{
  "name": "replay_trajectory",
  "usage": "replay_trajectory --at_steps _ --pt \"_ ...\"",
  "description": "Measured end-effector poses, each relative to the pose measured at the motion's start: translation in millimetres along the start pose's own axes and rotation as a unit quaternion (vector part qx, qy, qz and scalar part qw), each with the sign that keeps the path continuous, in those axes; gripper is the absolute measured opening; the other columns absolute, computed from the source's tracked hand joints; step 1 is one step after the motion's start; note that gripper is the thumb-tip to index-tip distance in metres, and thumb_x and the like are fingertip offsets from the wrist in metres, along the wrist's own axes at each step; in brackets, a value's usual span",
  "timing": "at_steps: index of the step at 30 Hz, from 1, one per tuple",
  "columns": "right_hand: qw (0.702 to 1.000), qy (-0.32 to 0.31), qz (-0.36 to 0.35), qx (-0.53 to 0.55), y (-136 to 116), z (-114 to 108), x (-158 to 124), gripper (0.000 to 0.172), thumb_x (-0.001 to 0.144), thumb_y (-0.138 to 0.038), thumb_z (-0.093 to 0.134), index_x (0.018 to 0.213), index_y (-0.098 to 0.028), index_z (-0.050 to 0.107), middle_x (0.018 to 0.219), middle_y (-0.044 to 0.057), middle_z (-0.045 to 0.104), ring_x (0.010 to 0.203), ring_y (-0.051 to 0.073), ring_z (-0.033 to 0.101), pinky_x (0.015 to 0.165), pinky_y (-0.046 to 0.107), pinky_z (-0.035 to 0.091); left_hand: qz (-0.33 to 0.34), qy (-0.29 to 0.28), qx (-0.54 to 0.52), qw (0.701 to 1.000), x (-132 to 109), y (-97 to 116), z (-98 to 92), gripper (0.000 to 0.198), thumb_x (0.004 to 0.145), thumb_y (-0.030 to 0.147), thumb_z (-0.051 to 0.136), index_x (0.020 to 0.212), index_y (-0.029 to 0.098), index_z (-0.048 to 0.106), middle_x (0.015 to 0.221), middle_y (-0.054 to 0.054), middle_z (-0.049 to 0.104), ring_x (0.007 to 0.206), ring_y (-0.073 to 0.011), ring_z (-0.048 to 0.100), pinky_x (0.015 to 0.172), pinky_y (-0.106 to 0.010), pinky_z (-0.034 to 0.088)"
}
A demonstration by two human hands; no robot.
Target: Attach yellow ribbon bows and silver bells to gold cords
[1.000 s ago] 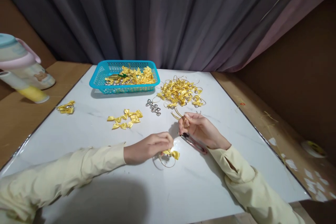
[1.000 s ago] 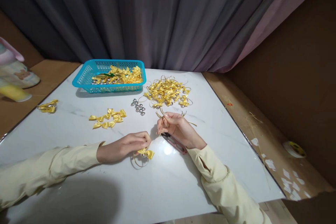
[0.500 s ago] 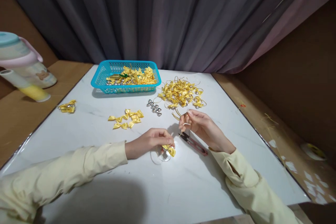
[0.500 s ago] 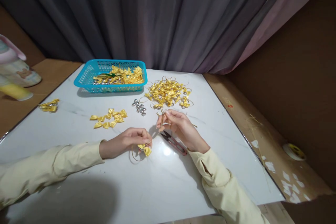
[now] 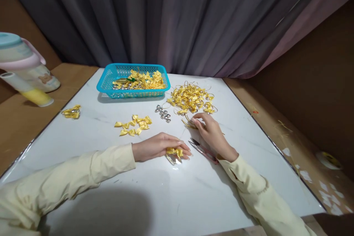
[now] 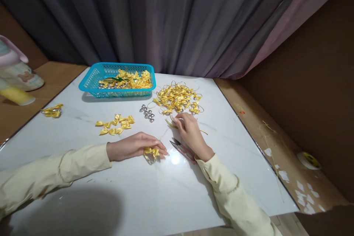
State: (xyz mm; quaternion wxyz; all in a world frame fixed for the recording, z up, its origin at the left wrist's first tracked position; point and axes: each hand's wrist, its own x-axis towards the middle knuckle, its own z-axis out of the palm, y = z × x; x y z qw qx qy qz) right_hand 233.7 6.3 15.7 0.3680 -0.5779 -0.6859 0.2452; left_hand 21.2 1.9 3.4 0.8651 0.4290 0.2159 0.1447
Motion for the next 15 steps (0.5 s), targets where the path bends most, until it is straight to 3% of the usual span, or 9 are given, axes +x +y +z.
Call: replay_trajectory --at_steps 3,6,8,12,15 --pt "0.983 -0.008 -0.040 -0.181 -4 -15 -9 0.022 0.087 -0.035 0.045 0.091 -0.017 0.056 0.091 0.012 0.059 0.089 0.026 0.052 0.079 0.037 0.038 0.020 0.022 -0.043 0.999 2 0 -2.4 0.030 0.088 0.030 0.052 0.097 0.006 0.068 0.108 -0.017 0.065 0.104 -0.0222 0.059 0.091 -0.032 0.041" --pt "0.941 -0.125 -0.016 -0.315 -14 -29 -29 0.023 0.089 -0.033 0.041 0.083 -0.018 0.058 0.077 0.008 0.059 0.071 0.020 0.055 0.063 0.030 0.039 0.031 0.028 -0.078 0.996 4 1 -4.5 0.031 0.089 0.029 0.049 0.100 0.007 0.067 0.114 -0.018 0.061 0.111 -0.0228 0.054 0.090 -0.031 0.041" --pt "0.918 -0.188 -0.006 -0.349 -19 -32 -43 0.021 0.088 -0.033 0.044 0.081 -0.019 0.058 0.078 0.006 0.059 0.070 0.018 0.056 0.058 0.027 0.039 0.030 0.030 -0.093 0.995 5 1 -5.4 0.031 0.090 0.029 0.048 0.103 0.008 0.066 0.121 -0.018 0.057 0.113 -0.0230 0.051 0.088 -0.030 0.041" --pt "0.910 -0.159 -0.033 -0.381 -20 -21 -64 0.012 0.087 -0.025 0.047 0.089 -0.021 0.057 0.090 0.004 0.060 0.077 0.017 0.057 0.056 0.025 0.040 0.032 0.033 -0.121 0.992 6 0 -6.0 0.032 0.091 0.029 0.045 0.110 0.009 0.063 0.129 -0.017 0.051 0.117 -0.0226 0.048 0.090 -0.030 0.040" --pt "0.893 -0.115 -0.094 -0.424 -16 -10 -72 0.016 0.088 -0.022 0.043 0.086 -0.018 0.058 0.086 0.006 0.060 0.075 0.018 0.056 0.055 0.027 0.040 0.037 0.033 -0.134 0.990 6 0 -6.0 0.033 0.092 0.029 0.044 0.113 0.011 0.060 0.131 -0.016 0.049 0.121 -0.0226 0.044 0.091 -0.031 0.039"
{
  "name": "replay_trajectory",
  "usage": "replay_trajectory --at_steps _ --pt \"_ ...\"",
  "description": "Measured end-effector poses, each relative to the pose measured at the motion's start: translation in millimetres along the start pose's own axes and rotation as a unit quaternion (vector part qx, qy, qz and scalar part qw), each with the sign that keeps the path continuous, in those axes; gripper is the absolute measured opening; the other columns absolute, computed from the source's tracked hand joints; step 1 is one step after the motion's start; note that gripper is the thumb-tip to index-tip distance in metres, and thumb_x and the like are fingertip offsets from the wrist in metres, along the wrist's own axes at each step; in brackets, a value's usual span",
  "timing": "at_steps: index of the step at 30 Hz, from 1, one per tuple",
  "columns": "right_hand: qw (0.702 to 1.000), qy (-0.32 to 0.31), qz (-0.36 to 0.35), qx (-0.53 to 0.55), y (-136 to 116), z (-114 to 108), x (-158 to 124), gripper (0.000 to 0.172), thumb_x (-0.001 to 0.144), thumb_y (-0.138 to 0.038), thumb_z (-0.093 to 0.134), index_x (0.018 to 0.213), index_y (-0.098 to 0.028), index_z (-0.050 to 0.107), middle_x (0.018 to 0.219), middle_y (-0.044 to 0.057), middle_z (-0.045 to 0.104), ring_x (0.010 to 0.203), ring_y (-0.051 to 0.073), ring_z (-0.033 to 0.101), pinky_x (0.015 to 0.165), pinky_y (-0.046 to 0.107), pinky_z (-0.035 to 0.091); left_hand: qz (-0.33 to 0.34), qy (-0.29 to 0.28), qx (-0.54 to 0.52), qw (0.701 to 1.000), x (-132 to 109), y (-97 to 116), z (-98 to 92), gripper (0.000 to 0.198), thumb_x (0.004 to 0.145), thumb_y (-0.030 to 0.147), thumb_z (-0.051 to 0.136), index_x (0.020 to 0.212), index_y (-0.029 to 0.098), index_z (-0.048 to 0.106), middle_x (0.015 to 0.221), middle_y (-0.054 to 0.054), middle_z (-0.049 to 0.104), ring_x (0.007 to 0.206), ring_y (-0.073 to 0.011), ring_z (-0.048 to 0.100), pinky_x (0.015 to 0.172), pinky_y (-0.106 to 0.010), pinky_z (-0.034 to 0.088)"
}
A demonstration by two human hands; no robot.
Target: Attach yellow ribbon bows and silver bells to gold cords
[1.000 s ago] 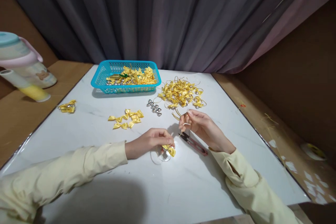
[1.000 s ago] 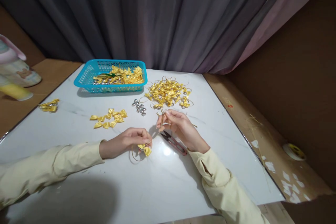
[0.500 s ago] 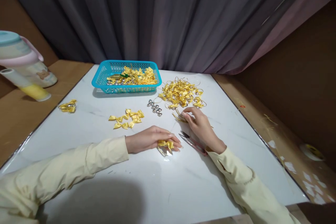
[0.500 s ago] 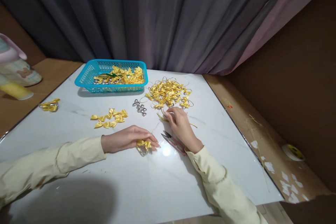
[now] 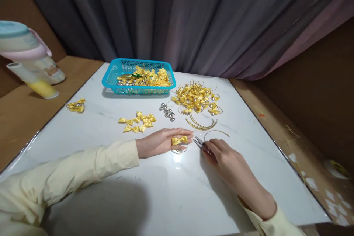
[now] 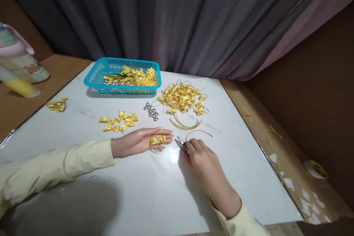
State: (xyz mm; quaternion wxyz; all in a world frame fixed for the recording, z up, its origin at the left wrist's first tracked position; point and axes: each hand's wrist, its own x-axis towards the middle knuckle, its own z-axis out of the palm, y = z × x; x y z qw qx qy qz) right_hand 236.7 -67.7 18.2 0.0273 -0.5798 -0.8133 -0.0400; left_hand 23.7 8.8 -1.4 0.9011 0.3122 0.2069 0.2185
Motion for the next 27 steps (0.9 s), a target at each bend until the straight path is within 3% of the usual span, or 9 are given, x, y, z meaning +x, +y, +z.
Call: replay_trajectory --at_steps 3,6,10,14,18,23,27 --pt "0.997 0.040 -0.031 -0.064 -4 8 -2 0.023 0.089 -0.017 0.038 0.083 -0.014 0.059 0.080 0.010 0.061 0.071 0.021 0.055 0.054 0.030 0.039 0.013 0.007 -0.005 1.000 0 0 -0.2 0.033 0.092 0.029 0.043 0.116 0.012 0.058 0.133 -0.016 0.046 0.125 -0.0232 0.040 0.090 -0.032 0.040" --pt "0.997 0.041 -0.029 -0.066 -2 10 -4 0.025 0.090 -0.014 0.035 0.082 -0.014 0.059 0.080 0.011 0.061 0.072 0.022 0.056 0.054 0.030 0.040 0.023 0.009 -0.004 1.000 0 0 -0.2 0.033 0.091 0.031 0.045 0.117 0.014 0.057 0.136 -0.014 0.042 0.126 -0.0238 0.037 0.089 -0.033 0.040" --pt "0.992 0.026 0.069 0.107 18 -3 -13 0.024 0.091 -0.024 0.033 0.082 -0.017 0.055 0.078 0.009 0.063 0.064 0.018 0.059 0.056 0.028 0.043 0.034 0.014 0.001 0.999 -1 0 1.1 0.031 0.091 0.031 0.046 0.117 0.018 0.058 0.138 -0.012 0.040 0.126 -0.0244 0.036 0.089 -0.033 0.040" --pt "0.946 -0.002 0.189 0.263 32 -26 -26 0.027 0.088 -0.037 0.035 0.077 -0.019 0.053 0.059 0.004 0.061 0.051 0.017 0.056 0.051 0.026 0.043 0.050 0.021 0.017 0.998 -3 0 3.0 0.029 0.090 0.030 0.047 0.114 0.020 0.060 0.138 -0.011 0.040 0.127 -0.0256 0.036 0.088 -0.034 0.040" --pt "0.925 0.017 0.211 0.316 8 -41 -26 0.036 0.087 -0.047 0.037 0.081 -0.018 0.058 0.054 0.003 0.057 0.048 0.015 0.051 0.049 0.025 0.041 0.069 0.011 0.049 0.996 -3 -1 3.0 0.027 0.090 0.030 0.048 0.114 0.026 0.061 0.146 -0.005 0.031 0.129 -0.0270 0.033 0.090 -0.035 0.039" --pt "0.932 0.011 0.139 0.334 -35 -35 0 0.034 0.083 -0.045 0.046 0.084 -0.016 0.063 0.058 0.003 0.059 0.050 0.014 0.049 0.048 0.024 0.038 0.077 -0.002 0.104 0.992 -4 -7 2.0 0.032 0.091 0.034 0.045 0.121 0.030 0.055 0.147 -0.002 0.029 0.133 -0.0256 0.027 0.098 -0.040 0.035" --pt "0.937 0.003 0.132 0.323 -49 -26 16 0.037 0.086 -0.042 0.042 0.067 -0.016 0.059 0.052 0.001 0.054 0.047 0.012 0.041 0.046 0.023 0.033 0.090 -0.003 0.134 0.987 -5 -9 2.7 0.038 0.091 0.038 0.043 0.128 0.030 0.047 0.147 -0.002 0.028 0.136 -0.0235 0.022 0.104 -0.041 0.032"
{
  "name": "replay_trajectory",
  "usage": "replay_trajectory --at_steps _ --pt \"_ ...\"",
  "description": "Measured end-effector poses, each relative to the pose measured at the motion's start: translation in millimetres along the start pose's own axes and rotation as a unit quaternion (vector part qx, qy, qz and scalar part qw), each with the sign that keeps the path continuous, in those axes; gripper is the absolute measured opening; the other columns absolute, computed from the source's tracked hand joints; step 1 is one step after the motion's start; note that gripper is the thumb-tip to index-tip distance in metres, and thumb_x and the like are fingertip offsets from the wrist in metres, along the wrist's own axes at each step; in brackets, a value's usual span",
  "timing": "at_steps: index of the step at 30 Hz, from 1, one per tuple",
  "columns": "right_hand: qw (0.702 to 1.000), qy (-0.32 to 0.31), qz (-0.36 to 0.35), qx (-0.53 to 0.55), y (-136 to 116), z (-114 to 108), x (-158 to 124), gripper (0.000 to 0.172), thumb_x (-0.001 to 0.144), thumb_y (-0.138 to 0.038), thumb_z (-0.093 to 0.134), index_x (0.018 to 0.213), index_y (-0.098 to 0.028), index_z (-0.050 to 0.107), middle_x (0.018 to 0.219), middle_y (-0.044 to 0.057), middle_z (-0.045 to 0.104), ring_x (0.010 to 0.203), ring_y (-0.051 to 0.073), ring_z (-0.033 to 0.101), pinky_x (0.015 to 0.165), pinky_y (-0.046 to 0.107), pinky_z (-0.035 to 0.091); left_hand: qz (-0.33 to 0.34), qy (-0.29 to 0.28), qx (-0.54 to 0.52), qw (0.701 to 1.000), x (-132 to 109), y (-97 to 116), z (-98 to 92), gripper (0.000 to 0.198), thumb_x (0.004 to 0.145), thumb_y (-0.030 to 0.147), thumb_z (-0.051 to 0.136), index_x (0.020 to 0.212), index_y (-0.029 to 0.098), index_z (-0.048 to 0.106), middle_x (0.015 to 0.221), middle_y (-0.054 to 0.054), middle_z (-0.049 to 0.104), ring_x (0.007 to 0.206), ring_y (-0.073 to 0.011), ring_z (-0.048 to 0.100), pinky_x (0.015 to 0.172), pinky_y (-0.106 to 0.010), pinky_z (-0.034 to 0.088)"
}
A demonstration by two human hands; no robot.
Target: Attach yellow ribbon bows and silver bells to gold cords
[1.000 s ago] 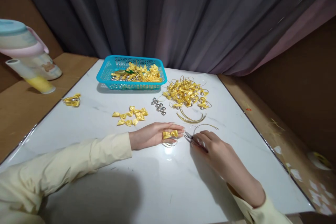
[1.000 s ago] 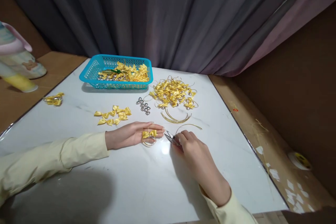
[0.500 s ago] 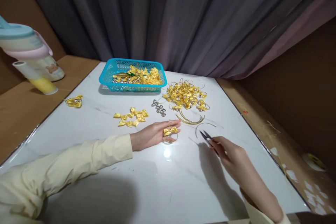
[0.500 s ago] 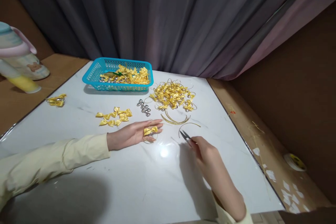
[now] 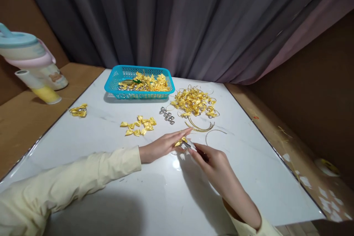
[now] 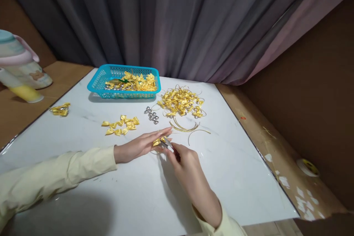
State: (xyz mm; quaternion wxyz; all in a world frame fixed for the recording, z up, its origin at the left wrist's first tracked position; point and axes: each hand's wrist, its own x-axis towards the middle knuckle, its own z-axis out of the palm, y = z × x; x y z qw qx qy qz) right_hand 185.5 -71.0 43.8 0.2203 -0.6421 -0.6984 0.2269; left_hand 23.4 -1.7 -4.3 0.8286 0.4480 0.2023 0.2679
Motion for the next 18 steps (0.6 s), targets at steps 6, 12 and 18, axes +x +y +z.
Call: replay_trajectory --at_steps 6,12,18 --pt "1.000 -0.004 -0.005 0.023 -5 9 0 0.034 0.088 -0.037 0.040 0.069 -0.016 0.058 0.053 0.001 0.054 0.047 0.012 0.041 0.046 0.022 0.032 -0.011 0.000 0.000 1.000 -1 3 1.6 0.039 0.091 0.040 0.043 0.129 0.032 0.046 0.148 -0.001 0.027 0.134 -0.0242 0.026 0.105 -0.041 0.029" --pt "1.000 -0.004 0.001 0.026 -6 15 3 0.026 0.088 -0.029 0.039 0.072 -0.017 0.056 0.058 0.003 0.058 0.048 0.013 0.046 0.047 0.023 0.032 -0.011 -0.002 -0.003 1.000 -1 3 1.8 0.038 0.091 0.038 0.043 0.129 0.031 0.047 0.147 -0.003 0.030 0.133 -0.0236 0.028 0.104 -0.041 0.030" --pt "1.000 0.016 -0.025 -0.001 -4 20 5 0.024 0.088 -0.025 0.039 0.067 -0.019 0.048 0.059 0.004 0.059 0.049 0.014 0.048 0.048 0.024 0.031 -0.016 -0.002 0.012 1.000 -2 4 2.2 0.039 0.091 0.039 0.043 0.130 0.031 0.046 0.145 -0.004 0.033 0.134 -0.0226 0.026 0.105 -0.039 0.029"
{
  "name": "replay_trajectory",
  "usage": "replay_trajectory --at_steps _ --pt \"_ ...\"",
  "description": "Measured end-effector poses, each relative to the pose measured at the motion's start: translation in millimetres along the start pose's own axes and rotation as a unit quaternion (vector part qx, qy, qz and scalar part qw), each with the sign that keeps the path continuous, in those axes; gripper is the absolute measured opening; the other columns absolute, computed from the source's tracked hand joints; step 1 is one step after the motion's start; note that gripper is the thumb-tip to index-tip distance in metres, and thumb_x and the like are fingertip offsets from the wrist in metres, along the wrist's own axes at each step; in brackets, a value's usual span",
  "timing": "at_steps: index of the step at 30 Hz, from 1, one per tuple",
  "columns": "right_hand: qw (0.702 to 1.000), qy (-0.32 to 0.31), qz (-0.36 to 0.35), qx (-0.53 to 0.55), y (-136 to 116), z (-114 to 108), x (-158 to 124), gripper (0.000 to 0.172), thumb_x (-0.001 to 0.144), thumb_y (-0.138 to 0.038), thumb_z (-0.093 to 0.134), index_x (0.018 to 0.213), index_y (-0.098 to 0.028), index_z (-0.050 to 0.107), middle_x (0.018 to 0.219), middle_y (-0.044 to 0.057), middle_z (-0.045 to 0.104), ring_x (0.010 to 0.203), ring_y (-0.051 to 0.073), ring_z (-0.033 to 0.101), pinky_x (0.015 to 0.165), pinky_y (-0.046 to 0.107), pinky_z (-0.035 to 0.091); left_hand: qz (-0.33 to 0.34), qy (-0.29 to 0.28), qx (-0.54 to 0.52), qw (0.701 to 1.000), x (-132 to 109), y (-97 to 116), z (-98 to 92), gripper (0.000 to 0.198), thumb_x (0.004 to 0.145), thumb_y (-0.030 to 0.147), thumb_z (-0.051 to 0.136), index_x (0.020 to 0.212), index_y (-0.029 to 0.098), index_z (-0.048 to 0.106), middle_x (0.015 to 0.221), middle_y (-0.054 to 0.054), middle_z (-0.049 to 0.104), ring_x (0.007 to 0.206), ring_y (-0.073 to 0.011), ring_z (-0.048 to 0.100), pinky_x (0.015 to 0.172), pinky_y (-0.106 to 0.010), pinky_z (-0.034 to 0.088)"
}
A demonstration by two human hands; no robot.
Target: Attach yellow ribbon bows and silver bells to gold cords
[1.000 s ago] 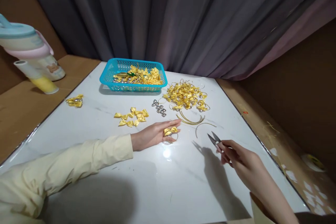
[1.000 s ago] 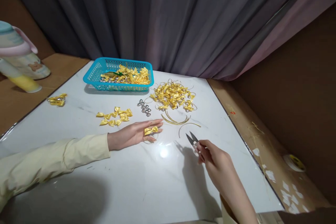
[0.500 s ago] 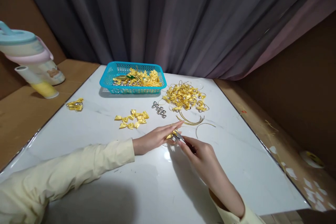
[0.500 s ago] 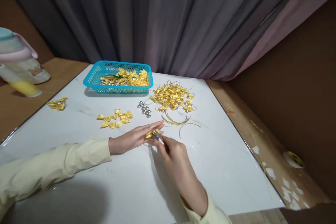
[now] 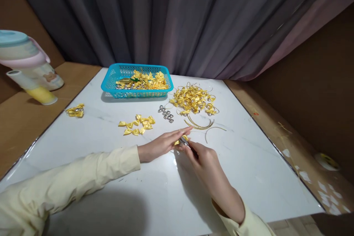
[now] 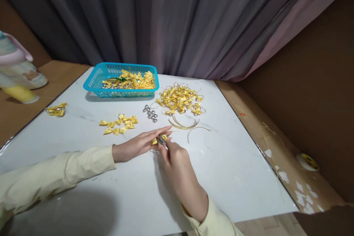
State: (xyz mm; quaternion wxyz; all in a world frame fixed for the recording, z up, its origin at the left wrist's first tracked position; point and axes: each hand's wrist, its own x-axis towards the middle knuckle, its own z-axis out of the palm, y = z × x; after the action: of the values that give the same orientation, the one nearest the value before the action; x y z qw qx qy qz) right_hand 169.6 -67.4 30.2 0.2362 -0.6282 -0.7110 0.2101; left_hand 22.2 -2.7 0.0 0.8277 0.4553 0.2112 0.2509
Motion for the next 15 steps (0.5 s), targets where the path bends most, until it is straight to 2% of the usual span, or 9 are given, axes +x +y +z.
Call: replay_trajectory --at_steps 5,9,15 --pt "1.000 0.016 -0.009 0.000 0.1 4.7 -2.3 0.021 0.088 -0.023 0.038 0.072 -0.018 0.050 0.065 0.006 0.062 0.053 0.016 0.054 0.050 0.024 0.035 -0.007 -0.004 0.008 1.000 -0.3 3.6 2.4 0.042 0.091 0.040 0.043 0.131 0.028 0.045 0.145 -0.005 0.033 0.135 -0.0220 0.024 0.107 -0.039 0.026" --pt "0.999 0.033 -0.021 -0.017 -1.5 7.0 -3.4 0.022 0.088 -0.020 0.036 0.075 -0.015 0.053 0.066 0.007 0.062 0.052 0.016 0.053 0.050 0.024 0.035 -0.019 0.003 0.041 0.999 -1.7 8.1 5.0 0.042 0.092 0.039 0.040 0.133 0.026 0.043 0.145 -0.005 0.033 0.136 -0.0211 0.021 0.108 -0.038 0.024" --pt "0.998 0.033 -0.035 -0.031 -1.4 9.9 -3.7 0.023 0.089 -0.018 0.035 0.082 -0.011 0.056 0.072 0.010 0.064 0.055 0.017 0.055 0.052 0.026 0.038 -0.027 -0.004 0.070 0.997 -3.1 9.4 5.6 0.041 0.092 0.042 0.038 0.131 0.030 0.044 0.146 -0.001 0.031 0.137 -0.0219 0.017 0.110 -0.040 0.019"
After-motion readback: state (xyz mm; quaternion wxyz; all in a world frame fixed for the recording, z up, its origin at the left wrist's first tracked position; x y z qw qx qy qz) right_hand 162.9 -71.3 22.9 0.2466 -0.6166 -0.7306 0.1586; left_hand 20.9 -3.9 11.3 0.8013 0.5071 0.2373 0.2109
